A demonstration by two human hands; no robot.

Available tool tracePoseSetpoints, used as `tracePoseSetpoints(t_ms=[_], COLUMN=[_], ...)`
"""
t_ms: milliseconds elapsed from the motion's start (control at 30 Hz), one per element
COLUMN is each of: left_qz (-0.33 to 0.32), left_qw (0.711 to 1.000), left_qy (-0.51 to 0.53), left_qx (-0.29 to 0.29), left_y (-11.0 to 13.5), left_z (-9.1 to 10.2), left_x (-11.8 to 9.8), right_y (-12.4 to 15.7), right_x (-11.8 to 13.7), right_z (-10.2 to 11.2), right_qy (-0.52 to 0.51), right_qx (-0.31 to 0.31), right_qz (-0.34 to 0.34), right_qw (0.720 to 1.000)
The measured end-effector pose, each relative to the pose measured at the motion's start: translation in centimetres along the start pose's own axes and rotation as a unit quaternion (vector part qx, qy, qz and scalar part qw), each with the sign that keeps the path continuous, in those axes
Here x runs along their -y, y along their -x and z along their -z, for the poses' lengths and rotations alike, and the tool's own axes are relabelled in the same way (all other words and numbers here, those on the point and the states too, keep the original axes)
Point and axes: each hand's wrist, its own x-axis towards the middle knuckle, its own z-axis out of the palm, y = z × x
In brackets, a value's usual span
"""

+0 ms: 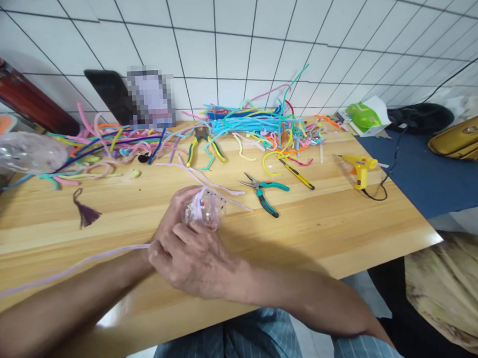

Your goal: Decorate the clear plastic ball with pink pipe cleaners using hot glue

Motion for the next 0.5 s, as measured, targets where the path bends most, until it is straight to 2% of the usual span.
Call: tracePoseSetpoints(t_ms=[200,300,367,433,467,500], left_qz=[0.000,0.005,-0.017,-0.038,-0.026,-0.007], left_qw=[0.998,0.997,0.996,0.994,0.994,0.995], left_qy=[0.034,0.047,0.065,0.075,0.075,0.077], left_qx=[-0.044,-0.059,-0.066,-0.072,-0.068,-0.063], left_y=[0.6,0.6,0.5,0.5,0.5,0.5], left_z=[0.1,0.0,0.0,0.1,0.1,0.2], left_x=[-0.7,-0.5,-0.3,-0.2,-0.2,-0.1], right_y=[0.1,0.1,1.1,3.3,4.9,6.8], right_x=[0.3,0.2,-0.7,-2.5,-3.9,-5.5], right_z=[0.4,1.9,3.3,4.6,5.2,5.9], right_qy=[-0.025,-0.064,-0.086,-0.091,-0.084,-0.068], right_qx=[-0.006,-0.017,-0.031,-0.051,-0.061,-0.083], right_qz=[0.008,0.007,-0.009,-0.051,-0.088,-0.156], right_qw=[1.000,0.998,0.996,0.993,0.991,0.982])
